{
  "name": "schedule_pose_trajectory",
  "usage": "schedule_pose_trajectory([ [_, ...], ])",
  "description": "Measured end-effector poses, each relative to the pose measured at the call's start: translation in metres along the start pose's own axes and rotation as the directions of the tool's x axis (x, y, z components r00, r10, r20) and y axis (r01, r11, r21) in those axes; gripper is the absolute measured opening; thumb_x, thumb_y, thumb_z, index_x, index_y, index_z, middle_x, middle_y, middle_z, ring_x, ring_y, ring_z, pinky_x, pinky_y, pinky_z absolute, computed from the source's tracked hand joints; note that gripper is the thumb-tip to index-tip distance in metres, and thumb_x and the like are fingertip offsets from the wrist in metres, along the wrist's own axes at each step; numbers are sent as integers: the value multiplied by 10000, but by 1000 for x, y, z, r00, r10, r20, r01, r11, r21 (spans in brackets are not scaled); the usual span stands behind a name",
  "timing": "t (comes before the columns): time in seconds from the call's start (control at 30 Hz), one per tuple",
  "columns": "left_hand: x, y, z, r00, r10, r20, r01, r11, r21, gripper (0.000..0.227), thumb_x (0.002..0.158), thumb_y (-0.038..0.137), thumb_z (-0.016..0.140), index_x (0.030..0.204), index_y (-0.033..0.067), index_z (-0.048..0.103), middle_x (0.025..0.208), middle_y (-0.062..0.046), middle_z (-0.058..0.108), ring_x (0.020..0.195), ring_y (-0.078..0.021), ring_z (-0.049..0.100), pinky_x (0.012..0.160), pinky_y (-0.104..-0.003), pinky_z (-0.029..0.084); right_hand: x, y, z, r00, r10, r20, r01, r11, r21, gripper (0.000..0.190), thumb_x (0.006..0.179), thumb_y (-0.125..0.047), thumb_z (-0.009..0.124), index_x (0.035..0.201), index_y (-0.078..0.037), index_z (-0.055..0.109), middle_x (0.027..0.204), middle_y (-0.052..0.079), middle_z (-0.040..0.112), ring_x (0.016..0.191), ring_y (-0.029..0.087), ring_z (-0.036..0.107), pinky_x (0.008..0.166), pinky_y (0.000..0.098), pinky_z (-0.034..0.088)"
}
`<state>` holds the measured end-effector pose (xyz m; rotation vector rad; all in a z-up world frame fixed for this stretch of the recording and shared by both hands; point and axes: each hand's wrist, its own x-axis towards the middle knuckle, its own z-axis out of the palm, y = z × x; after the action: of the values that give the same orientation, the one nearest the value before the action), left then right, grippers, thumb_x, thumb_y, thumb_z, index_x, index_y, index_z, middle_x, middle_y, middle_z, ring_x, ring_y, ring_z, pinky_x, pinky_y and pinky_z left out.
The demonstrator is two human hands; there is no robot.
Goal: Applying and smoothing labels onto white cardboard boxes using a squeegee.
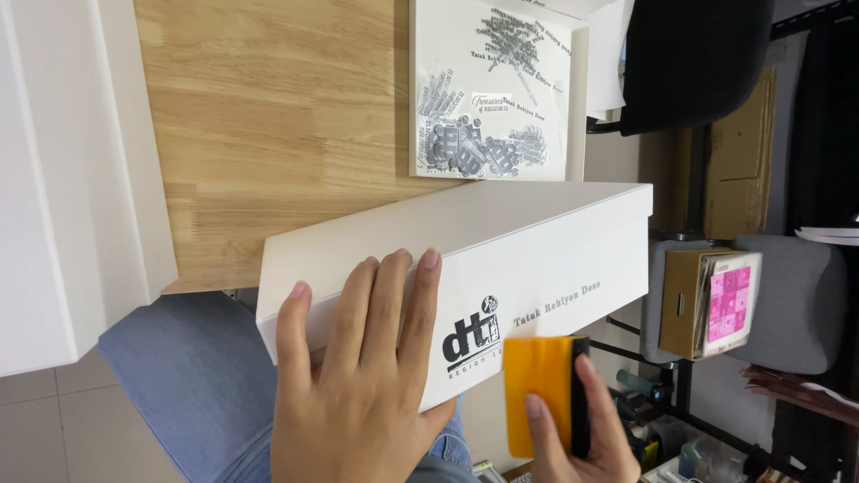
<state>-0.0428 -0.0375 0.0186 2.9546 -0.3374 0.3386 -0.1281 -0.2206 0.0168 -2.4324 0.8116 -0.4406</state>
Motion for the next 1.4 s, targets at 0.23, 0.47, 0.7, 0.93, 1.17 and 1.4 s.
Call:
schedule_pose_trajectory([
  [0.23,1,0,-2,1000,-3,14,3,1000,12,1033,607,673,777,1493,210,519,1425,46,587,1293,-129,538,1098,-481,394,-3,-11,-2,999,38,-18,-38,999,-10,559,778,-46,791,1318,14,661,1230,175,727,1088,198,698,902,269,592],
  [0.47,2,0,-3,1000,-14,-24,14,1000,-2,766,821,580,656,1472,194,536,1391,31,623,1263,-141,574,1082,-483,410,-10,-8,0,997,77,-11,-77,993,-85,563,770,-101,817,1316,-61,687,1116,113,768,918,143,726,789,231,606],
  [0.7,3,-2,-4,1000,-1,-2,1,1000,3,848,760,610,700,1480,194,536,1393,29,614,1271,-142,563,1085,-487,403,-11,-14,-2,985,173,5,-171,979,-114,585,746,-100,822,1315,-84,688,1205,107,753,1037,139,715,874,238,587],
  [0.93,3,-2,-6,1000,-5,10,5,1000,4,883,705,611,745,1469,212,555,1402,34,608,1267,-142,561,1085,-486,402,-14,-2,-2,989,143,30,-139,984,-111,575,732,-119,838,1292,-109,707,1118,92,779,918,119,735,801,224,606],
  [1.17,4,-3,-6,1000,-3,12,3,1000,-15,902,697,589,749,1481,197,535,1405,29,610,1277,-141,561,1087,-490,404,-11,7,-4,998,55,13,-55,998,-3,569,759,-37,801,1307,-8,651,1245,187,714,998,239,736,800,287,630],
  [1.4,5,-3,-8,998,17,52,-19,999,37,1113,573,715,776,1519,204,487,1432,45,568,1306,-122,526,1098,-483,393,15,3,5,928,-363,78,364,931,10,544,752,-32,855,1259,40,669,1118,214,744,902,195,741,745,257,625],
])
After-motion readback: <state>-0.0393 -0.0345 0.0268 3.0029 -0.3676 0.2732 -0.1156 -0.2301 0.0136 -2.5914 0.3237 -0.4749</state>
